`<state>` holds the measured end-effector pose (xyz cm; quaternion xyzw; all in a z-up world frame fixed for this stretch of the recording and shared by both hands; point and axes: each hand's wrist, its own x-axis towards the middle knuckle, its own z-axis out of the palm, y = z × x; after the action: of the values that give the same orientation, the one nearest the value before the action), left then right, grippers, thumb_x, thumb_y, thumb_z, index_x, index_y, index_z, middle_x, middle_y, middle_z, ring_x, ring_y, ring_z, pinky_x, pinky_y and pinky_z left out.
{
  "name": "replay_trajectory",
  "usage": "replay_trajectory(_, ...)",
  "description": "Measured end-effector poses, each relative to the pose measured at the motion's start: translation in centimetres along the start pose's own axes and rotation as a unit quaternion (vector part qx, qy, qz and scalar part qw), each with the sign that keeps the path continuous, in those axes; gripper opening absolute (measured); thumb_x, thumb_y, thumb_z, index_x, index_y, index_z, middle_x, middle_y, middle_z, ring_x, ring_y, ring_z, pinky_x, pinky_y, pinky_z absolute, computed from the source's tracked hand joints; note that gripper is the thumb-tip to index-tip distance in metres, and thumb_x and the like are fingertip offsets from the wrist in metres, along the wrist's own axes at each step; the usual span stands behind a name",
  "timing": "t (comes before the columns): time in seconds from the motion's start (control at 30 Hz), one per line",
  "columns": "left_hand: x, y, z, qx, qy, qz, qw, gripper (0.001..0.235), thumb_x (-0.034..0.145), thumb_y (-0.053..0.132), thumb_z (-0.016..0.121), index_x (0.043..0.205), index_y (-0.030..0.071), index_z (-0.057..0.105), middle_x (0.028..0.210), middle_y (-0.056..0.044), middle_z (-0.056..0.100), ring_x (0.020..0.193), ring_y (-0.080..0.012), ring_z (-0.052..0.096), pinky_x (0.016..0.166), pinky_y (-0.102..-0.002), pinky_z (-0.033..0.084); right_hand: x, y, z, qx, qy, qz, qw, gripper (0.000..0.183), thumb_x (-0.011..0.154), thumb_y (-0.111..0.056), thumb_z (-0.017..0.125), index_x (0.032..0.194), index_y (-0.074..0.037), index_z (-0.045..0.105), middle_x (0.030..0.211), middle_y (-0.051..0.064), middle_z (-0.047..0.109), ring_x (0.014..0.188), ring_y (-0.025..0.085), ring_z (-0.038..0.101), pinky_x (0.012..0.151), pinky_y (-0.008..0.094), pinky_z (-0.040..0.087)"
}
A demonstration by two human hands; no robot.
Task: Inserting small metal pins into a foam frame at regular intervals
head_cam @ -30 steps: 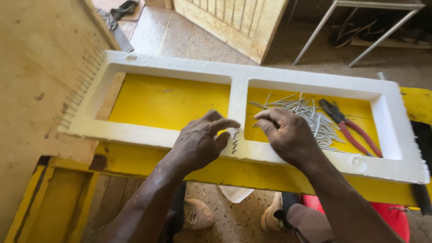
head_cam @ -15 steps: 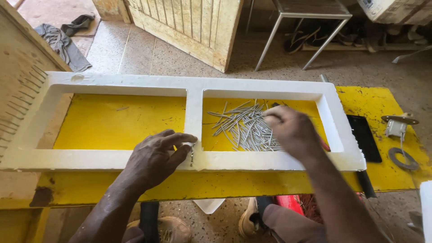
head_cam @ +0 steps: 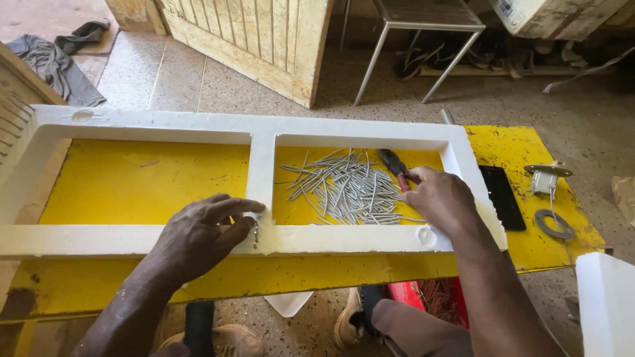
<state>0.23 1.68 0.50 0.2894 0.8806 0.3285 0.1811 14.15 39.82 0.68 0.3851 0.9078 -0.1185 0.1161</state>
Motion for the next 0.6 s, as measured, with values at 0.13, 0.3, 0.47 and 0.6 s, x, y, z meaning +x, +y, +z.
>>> replay_trajectory(0.13, 0.0, -0.3, 0.1, 0.015, -0.013, -0.011, 1.0, 0.032, 0.096, 0.033, 0.067, 0.124, 0.035, 0.084, 0.101, -0.008, 0.085, 0.108, -0.0325, 0.079, 0.098, -0.051, 0.062, 0.9, -0.2, 0.7, 0.036, 0.029, -0.033, 0.998, 0.05, 0.093, -0.032, 0.066, 0.142, -0.024, 0.072, 0.131, 0.011, 0.078, 0.13, 0.035, 0.069, 0.109, 0.05, 0.053)
replay_trajectory(0.3, 0.0, -0.4, 0.0, 0.051, -0.075, -0.032, 0.995, 0.031, 0.097, 0.043, 0.063, 0.122, 0.043, 0.082, 0.125, 0.007, 0.079, 0.092, -0.0108, 0.078, 0.079, -0.034, 0.067, 0.6, -2.3, 1.0, -0.033, 0.095, -0.02, 0.995, 0.042, 0.099, -0.035, 0.064, 0.136, -0.019, 0.072, 0.132, 0.011, 0.072, 0.111, 0.032, 0.072, 0.095, 0.051, 0.055)
replay_trajectory(0.47, -0.6, 0.4, -1.6, 0.042, -0.097, -0.077, 0.991, 0.032, 0.094, 0.043, 0.067, 0.122, 0.044, 0.083, 0.107, 0.008, 0.082, 0.089, -0.0124, 0.078, 0.076, -0.032, 0.062, -3.8, -5.6, -0.6, 0.039, 0.075, -0.105, 0.991, 0.03, 0.097, -0.035, 0.066, 0.119, -0.019, 0.078, 0.117, 0.002, 0.076, 0.094, 0.024, 0.072, 0.083, 0.043, 0.057)
replay_trajectory(0.6, -0.6, 0.8, -2.0, 0.027, -0.12, -0.109, 0.986, 0.034, 0.094, 0.04, 0.069, 0.124, 0.044, 0.083, 0.101, 0.005, 0.079, 0.088, -0.0119, 0.076, 0.075, -0.031, 0.061, -5.3, -8.2, 0.9, 0.033, -0.023, -0.277, 0.96, 0.029, 0.091, -0.044, 0.07, 0.103, -0.024, 0.085, 0.103, -0.004, 0.079, 0.08, 0.015, 0.071, 0.073, 0.035, 0.059)
